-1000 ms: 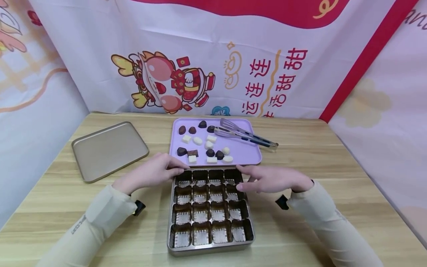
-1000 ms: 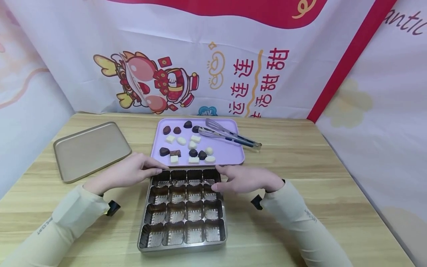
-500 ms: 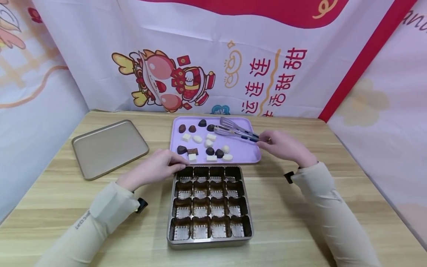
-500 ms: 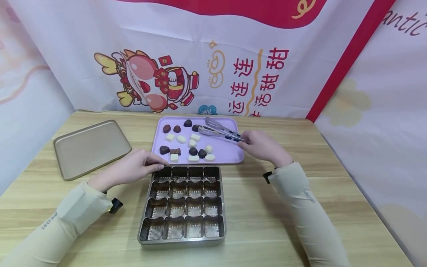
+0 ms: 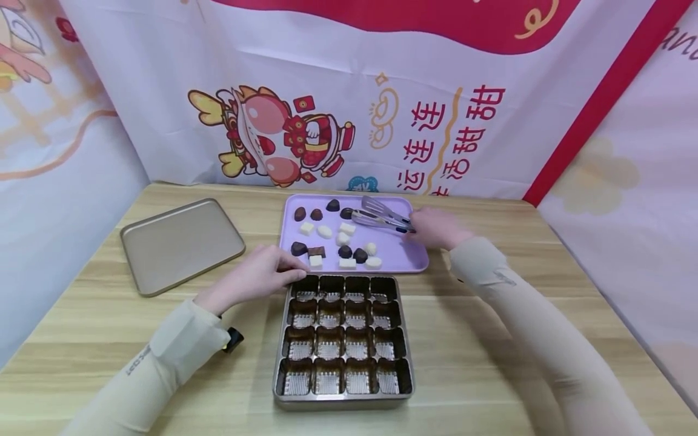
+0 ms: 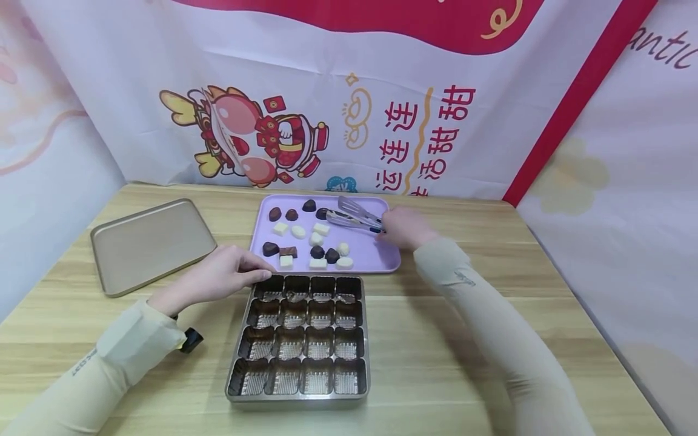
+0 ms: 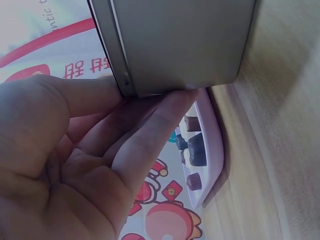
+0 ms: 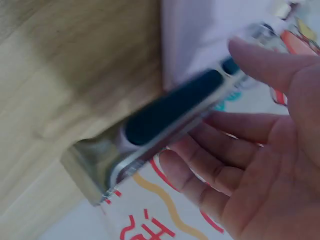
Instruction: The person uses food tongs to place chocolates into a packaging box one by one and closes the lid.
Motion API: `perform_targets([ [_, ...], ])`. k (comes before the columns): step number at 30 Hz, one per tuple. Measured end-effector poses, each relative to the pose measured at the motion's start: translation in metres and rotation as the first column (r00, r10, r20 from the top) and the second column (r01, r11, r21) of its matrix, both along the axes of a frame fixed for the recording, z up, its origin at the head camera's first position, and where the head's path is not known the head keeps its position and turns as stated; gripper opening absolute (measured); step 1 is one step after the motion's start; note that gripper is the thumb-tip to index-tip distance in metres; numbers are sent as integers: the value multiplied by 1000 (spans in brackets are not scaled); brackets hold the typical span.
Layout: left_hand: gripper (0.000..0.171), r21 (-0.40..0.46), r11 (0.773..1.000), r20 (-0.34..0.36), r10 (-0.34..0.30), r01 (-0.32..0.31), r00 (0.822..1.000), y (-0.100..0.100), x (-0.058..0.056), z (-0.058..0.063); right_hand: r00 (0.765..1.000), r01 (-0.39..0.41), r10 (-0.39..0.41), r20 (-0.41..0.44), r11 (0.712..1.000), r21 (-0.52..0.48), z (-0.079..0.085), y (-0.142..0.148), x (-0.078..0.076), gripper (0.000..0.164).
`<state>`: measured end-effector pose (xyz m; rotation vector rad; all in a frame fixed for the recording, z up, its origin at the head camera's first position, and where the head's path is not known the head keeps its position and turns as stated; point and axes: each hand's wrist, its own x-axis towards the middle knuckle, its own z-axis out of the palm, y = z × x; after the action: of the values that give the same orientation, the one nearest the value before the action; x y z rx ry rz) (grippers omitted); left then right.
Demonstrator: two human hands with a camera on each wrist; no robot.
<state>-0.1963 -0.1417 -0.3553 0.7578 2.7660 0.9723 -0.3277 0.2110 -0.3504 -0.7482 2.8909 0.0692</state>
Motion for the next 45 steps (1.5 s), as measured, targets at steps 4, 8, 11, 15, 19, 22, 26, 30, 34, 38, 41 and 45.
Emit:
perform_targets([
  [4,16,9,1000,14,4,-4,1000,-3,2,-2,1000,2,-3,15,1000,13,-6,-6,-6,26],
  [8,16,2,1000,7,13,-13,1000,-4,3,-3,998,17,-15,58,999,-31,-6,-2,-9,27],
  [11,15,-8,1000,1,22,-22,1000,-4,2,-3,998,8,1,67,992,-127,1,8,-3,25],
  [15,15,-13,1000,-2,20,-20,1000,-2,2,-5,1000,-19,20,3,964,-265,16,22,16,19],
  [19,15,-6,1000,8,7,-7,1000,1,3,-7,998,-40,24,-52,937,-348,28,32,38,22],
  [22,15,7,1000,25,12,-12,1000,1,5,-7,997,-65,42,-68,925,-374,31,38,50,28],
  [26,15,19,1000,37,18,-19,999,1,6,-4,992,-115,89,-84,915,-386,29,45,58,38],
  [30,16,24,1000,23,13,-14,1000,-2,6,-3,980,-199,180,-84,907,-371,25,47,60,25],
  [34,16,18,1000,22,18,-19,1000,-5,5,-4,970,-237,238,-38,910,-340,23,44,59,16],
  [38,17,11,1000,16,29,-29,999,-3,4,-1,963,-253,269,-8,897,-362,22,43,57,13],
  [41,17,3,1000,14,21,-21,1000,-2,2,1,956,-275,294,-6,885,-377,22,45,57,13],
  [45,17,9,1000,36,19,-19,999,0,2,-3,952,-282,307,2,875,-394,18,49,58,16],
])
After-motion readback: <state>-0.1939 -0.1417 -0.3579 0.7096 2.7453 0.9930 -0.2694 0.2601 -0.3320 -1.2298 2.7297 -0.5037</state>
